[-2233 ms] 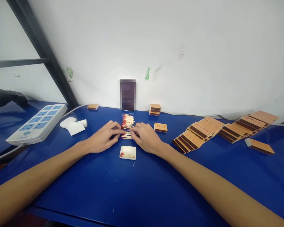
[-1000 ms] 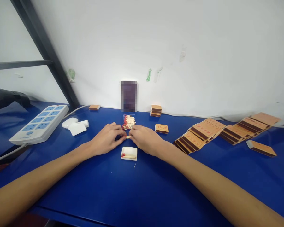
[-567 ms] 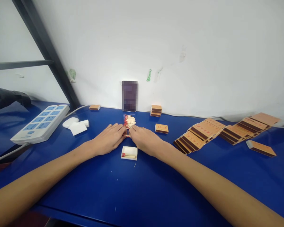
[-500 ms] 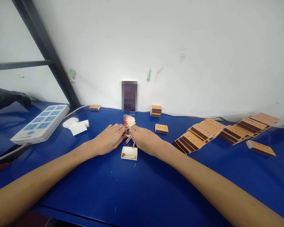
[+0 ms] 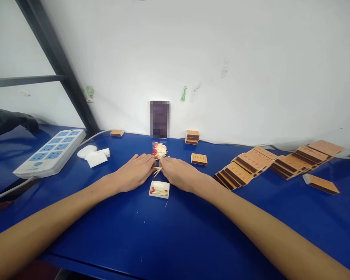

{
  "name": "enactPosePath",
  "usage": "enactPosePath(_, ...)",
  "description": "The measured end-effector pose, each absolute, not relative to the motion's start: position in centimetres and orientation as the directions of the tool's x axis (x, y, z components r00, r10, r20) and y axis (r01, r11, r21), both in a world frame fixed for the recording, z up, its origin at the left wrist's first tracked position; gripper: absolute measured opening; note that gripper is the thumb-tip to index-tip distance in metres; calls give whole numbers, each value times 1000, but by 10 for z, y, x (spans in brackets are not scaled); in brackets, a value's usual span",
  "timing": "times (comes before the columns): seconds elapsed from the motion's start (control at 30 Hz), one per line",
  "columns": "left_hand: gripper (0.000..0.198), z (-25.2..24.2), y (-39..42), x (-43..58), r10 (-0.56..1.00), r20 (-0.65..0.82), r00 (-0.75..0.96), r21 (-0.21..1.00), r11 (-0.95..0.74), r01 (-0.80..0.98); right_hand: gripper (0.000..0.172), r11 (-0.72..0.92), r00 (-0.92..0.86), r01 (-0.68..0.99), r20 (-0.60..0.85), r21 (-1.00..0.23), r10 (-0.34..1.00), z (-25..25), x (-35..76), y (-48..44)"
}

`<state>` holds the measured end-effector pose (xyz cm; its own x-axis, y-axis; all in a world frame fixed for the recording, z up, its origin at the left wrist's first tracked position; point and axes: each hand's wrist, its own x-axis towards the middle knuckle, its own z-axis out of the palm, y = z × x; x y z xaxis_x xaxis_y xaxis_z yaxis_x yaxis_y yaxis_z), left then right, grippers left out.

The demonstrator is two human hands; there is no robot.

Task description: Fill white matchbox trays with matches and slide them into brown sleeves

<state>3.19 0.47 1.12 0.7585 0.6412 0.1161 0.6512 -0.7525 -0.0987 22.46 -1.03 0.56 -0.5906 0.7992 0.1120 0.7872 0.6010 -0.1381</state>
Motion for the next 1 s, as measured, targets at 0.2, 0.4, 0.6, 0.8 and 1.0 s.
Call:
enactPosePath(0.2, 26, 13, 3, 32, 633, 118, 765, -85, -761, 643, 17, 581, -573, 803, 93, -134, 814, 9, 225, -13)
enactPosePath(0.4, 32, 21, -2, 31, 629, 138, 765, -53, -766, 640, 18, 585, -580, 799, 81, -136, 811, 23, 225, -19)
enactPosePath(0.6, 34, 26, -9, 27, 612, 144, 777, 42, -789, 613, 18, 575, -579, 807, 15, -135, 815, 37, 224, -31)
enactPosePath(0.8, 32, 28, -11, 28, 599, 121, 791, 84, -800, 593, 22, 567, -573, 808, 14, -158, 820, 36, 226, -34)
enactPosePath(1.0, 30, 21, -5, 30, 599, 133, 789, 43, -799, 600, 21, 542, -549, 827, -10, -153, 835, 29, 226, -26)
